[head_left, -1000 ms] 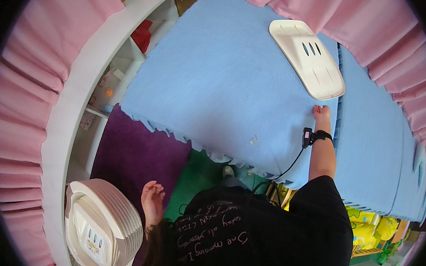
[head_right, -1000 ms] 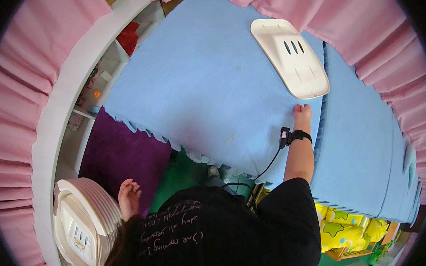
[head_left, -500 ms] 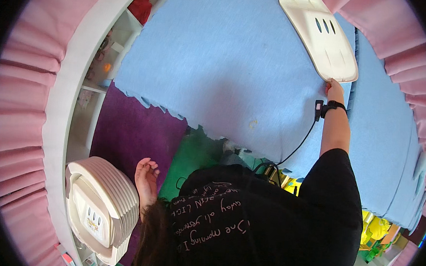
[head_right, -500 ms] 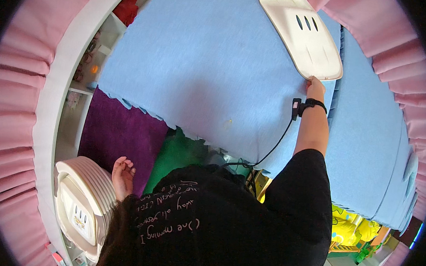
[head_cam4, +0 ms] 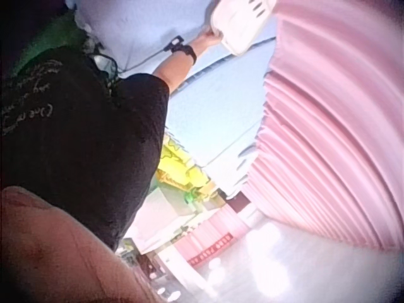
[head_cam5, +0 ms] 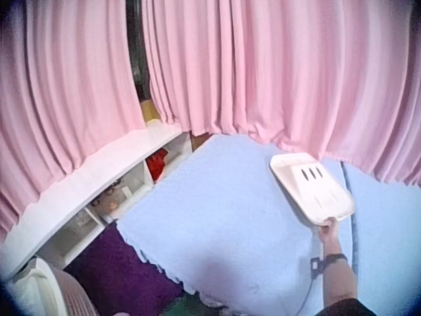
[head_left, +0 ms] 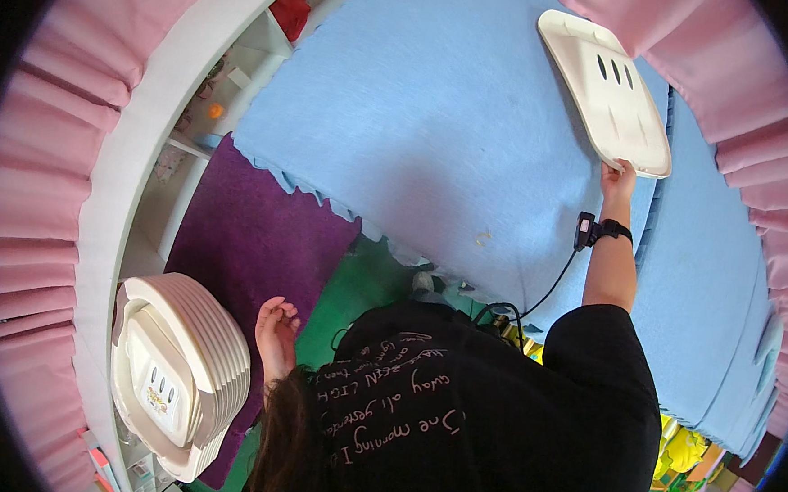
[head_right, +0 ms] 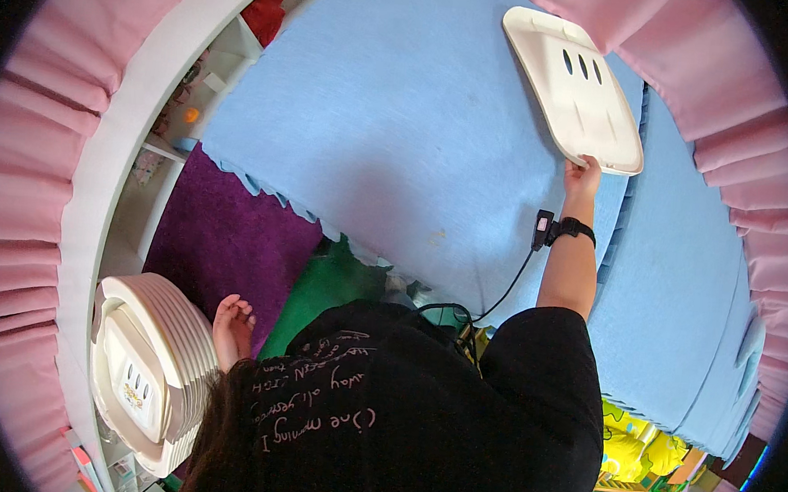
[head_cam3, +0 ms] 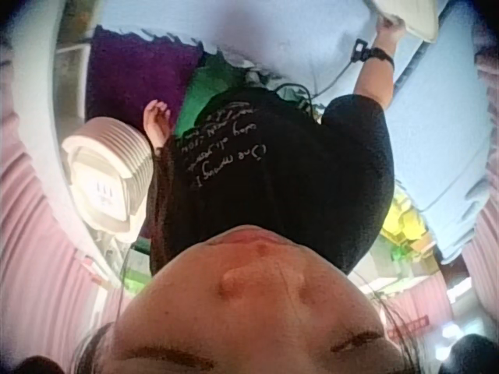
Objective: The person stacks several plastic tubs and tub inserts onto a cart and a shelf by hand.
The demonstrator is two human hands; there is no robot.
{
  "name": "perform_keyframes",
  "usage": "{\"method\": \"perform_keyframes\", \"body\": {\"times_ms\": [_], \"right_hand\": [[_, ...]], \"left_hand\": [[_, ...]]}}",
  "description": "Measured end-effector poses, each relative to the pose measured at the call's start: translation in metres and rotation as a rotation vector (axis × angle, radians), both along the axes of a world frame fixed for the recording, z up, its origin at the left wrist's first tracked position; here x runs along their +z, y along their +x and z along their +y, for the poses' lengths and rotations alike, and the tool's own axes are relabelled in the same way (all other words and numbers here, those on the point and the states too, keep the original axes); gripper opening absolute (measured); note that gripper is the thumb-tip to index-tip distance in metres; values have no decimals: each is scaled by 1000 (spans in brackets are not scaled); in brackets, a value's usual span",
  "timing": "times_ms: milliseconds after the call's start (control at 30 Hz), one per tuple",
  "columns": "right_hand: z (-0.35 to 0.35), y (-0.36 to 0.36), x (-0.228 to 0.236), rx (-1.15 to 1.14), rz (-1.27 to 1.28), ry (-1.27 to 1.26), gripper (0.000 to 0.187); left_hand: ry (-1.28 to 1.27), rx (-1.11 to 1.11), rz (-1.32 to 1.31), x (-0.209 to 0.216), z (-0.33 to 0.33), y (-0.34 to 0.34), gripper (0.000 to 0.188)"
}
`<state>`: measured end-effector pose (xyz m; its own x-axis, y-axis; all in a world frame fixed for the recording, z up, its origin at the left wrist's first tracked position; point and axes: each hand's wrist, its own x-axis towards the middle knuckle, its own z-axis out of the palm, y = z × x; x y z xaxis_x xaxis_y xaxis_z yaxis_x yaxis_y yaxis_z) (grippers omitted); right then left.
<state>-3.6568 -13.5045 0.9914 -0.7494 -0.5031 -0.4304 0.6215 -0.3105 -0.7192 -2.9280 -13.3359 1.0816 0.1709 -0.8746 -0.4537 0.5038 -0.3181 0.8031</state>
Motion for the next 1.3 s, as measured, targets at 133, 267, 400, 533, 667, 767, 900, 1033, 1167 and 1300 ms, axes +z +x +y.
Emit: {"method": "perform_keyframes", "body": {"times_ms": [133,267,400,533,667,767,900,1033,1167,1300], "right_hand": [[5,41,58,40,16,-223,34],[0,39,70,24,149,-278,35],[-3,43,97,20,213,-312,37],[7,128,161,-49,599,-194,35],[20,159,185,88,1116,-76,35],[25,218,181,398,1641,317,45],[35,325,145,568,2047,351,57],[64,412,108,715,2397,402,52],[85,462,97,973,2303,295,56],[85,457,92,1067,2201,45,57]], "left_hand": [[-17,-40,3,0,-10,4,16],[-48,-62,44,-11,-11,20,17],[-62,-88,92,-14,-11,29,17],[-68,-74,81,-14,-9,39,18],[-94,-99,113,-20,-4,46,18],[-69,-111,115,-25,2,50,17],[-57,-108,125,-27,7,54,17],[-41,-145,120,-23,6,49,17],[12,-191,103,-22,11,50,19],[72,-329,30,-31,9,39,22]]}}
